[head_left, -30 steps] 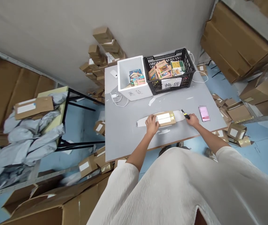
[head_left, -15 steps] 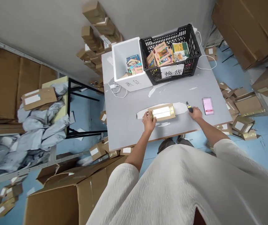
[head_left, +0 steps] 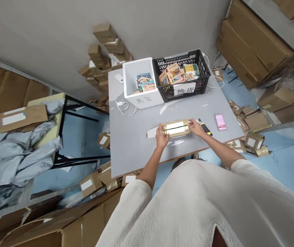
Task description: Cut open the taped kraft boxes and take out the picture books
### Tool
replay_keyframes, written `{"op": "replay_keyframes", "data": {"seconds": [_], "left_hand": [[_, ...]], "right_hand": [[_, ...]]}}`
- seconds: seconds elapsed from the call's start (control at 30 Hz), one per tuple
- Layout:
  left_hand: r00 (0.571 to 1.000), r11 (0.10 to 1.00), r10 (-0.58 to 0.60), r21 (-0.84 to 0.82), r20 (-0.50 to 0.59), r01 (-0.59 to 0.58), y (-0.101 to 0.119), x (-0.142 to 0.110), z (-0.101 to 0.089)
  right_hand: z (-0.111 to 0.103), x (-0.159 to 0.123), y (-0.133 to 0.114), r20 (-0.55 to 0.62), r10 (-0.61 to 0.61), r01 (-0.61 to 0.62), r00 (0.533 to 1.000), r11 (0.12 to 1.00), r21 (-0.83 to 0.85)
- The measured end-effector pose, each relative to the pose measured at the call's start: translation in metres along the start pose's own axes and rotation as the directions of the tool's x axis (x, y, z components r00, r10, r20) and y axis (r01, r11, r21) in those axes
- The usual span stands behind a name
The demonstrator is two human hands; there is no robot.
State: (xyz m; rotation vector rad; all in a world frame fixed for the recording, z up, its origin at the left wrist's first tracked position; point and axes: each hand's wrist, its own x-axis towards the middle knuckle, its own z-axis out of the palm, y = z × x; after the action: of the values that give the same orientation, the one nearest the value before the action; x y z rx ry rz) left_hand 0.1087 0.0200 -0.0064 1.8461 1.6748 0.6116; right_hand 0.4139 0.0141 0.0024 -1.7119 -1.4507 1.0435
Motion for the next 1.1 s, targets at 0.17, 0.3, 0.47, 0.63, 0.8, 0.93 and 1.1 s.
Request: {"op": "replay_keyframes", "data": {"seconds": [0.17, 0.3, 0.47, 0.63, 0.8, 0.93, 1.1], "left_hand": [[0.998, 0.998, 0.059, -0.028, -0.014, -0.059, -0.002, 0.001, 0.002], [0.997, 0.994, 0.07, -0.079, -0.029, -0.072, -0.001, -0.003, 0.002], [0.996, 0.996, 0.064, 0.056, 0.064, -0.068, 0.007, -0.007, -0.004], [0.986, 0.976, 0.122, 0.165, 0.111, -0.139, 0.021, -0.013, -0.014], [0.983, 0.977, 0.171, 0.12, 0.073, -0.178, 0.027, -0.02, -0.028], [0.947, 0.958, 0.218, 0.135, 0.235, -0.254, 0.021, -0.022, -0.034], [0.876, 0.876, 0.256, 0.285, 0.409, -0.389, 0.019, -0.015, -0.028]], "right_hand": [[-0.002, 0.004, -0.013, -0.051, 0.029, -0.026, 0.998, 0.998, 0.058], [-0.005, 0.019, -0.025, -0.104, -0.005, 0.016, 0.995, 0.994, 0.106], [-0.012, 0.039, -0.033, 0.098, -0.095, 0.112, 0.991, 0.978, -0.178], [-0.018, 0.046, -0.025, 0.246, 0.039, 0.079, 0.968, 0.89, -0.449], [-0.016, 0.045, -0.032, 0.257, 0.061, 0.086, 0.964, 0.848, -0.524], [-0.005, 0.039, -0.044, 0.262, 0.088, 0.089, 0.961, 0.798, -0.597], [0.019, 0.028, -0.046, 0.195, 0.077, 0.077, 0.978, 0.734, -0.675]]}}
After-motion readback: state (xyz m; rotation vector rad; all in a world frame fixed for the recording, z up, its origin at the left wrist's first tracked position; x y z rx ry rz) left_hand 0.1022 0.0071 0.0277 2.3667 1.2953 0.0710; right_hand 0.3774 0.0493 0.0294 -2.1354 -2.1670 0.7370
